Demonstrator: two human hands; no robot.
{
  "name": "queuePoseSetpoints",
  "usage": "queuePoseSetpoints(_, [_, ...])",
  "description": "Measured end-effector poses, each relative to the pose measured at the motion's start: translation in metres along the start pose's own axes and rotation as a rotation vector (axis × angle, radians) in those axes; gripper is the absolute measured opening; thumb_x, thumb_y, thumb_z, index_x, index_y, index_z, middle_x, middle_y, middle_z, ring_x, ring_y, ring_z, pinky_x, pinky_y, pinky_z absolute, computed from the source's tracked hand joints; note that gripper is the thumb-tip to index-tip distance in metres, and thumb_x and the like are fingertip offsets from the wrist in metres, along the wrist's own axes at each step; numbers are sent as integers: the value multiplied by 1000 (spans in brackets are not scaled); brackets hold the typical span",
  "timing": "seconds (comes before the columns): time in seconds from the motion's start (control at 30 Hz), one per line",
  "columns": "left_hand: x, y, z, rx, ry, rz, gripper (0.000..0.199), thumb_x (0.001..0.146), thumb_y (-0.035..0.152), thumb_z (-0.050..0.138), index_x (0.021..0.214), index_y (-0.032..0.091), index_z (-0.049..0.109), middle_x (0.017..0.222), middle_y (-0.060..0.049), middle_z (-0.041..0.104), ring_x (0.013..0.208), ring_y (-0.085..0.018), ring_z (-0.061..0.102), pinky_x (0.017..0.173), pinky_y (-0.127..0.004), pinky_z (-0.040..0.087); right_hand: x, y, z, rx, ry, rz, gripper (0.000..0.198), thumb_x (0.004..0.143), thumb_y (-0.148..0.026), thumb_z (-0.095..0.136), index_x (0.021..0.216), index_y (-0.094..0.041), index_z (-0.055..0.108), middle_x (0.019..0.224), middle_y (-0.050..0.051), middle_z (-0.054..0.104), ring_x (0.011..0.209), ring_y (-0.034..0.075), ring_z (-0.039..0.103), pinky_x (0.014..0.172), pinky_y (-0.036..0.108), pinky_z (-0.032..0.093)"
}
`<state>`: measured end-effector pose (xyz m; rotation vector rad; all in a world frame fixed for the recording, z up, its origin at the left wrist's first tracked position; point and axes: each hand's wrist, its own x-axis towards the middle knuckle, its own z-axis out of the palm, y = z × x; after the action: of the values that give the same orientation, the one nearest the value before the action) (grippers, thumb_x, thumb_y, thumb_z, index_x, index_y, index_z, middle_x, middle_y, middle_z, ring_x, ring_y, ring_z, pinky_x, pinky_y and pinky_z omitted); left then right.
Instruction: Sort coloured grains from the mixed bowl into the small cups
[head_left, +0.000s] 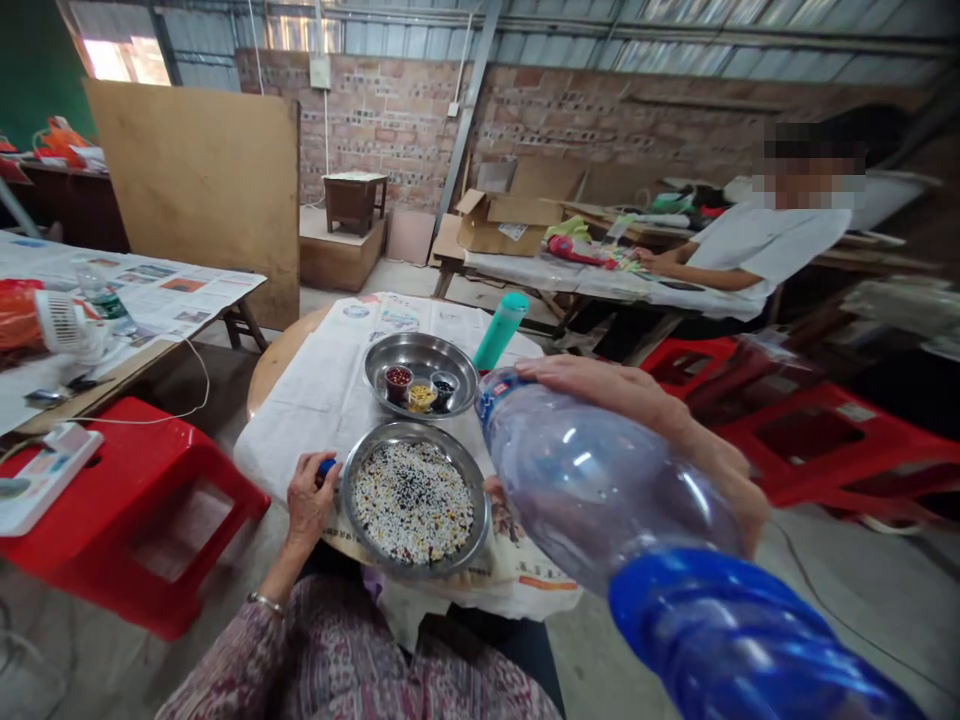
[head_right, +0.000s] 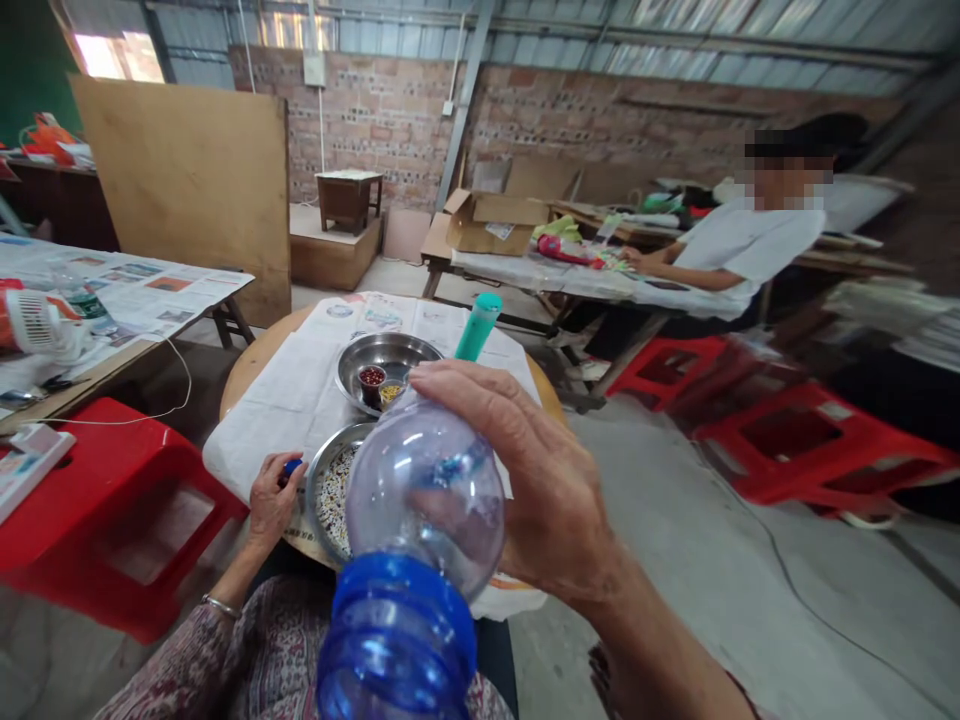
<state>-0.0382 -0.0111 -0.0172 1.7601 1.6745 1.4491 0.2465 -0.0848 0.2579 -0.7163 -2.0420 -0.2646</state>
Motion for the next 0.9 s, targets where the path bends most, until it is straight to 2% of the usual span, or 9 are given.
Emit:
queuePoseSetpoints(0.07, [0, 0, 0, 0, -4, -8, 28, 92, 41, 56, 103, 19, 68, 102, -6, 64, 87, -18, 65, 81, -31, 54, 1, 0, -1, -5, 3, 11, 66, 80, -44, 74, 141, -35, 50, 127, 4, 68, 113, 31, 67, 92, 50, 62])
queuePoseSetpoints(0.23, [1, 0, -1, -14, 3, -8, 30, 91, 44, 56, 102, 20, 69, 102, -6, 65, 91, -20, 65, 84, -34, 54, 9, -5, -6, -8, 29, -8, 66, 81, -39, 74, 142, -32, 50, 128, 6, 67, 117, 32, 65, 97, 51, 59])
queuePoseSetpoints(0.43, [2, -3, -1, -31, 7, -14, 33, 89, 47, 54, 101, 20, 69, 103, -7, 66, 94, -23, 65, 89, -38, 55, 23, -27, -14, -41, 75, 29, 48, 89, -33, 65, 136, -28, 56, 125, 7, 68, 117, 29, 65, 100, 48, 57])
queuePoseSetpoints(0.63, [2, -6, -1, -39, 5, -17, 34, 88, 48, 56, 101, 20, 71, 104, -8, 67, 95, -24, 67, 89, -38, 56, 30, -41, -19, -75, 104, -39, 49, 89, -22, 64, 137, -27, 56, 124, 8, 69, 115, 27, 67, 98, 46, 59])
queuePoseSetpoints(0.9, [3, -13, 1, -56, 18, -21, 35, 86, 53, 55, 98, 25, 72, 104, -7, 69, 96, -27, 69, 87, -40, 58, 39, -41, -33, -78, 40, -198, 47, 92, -31, 56, 139, -26, 53, 123, 9, 70, 114, 28, 68, 94, 47, 61])
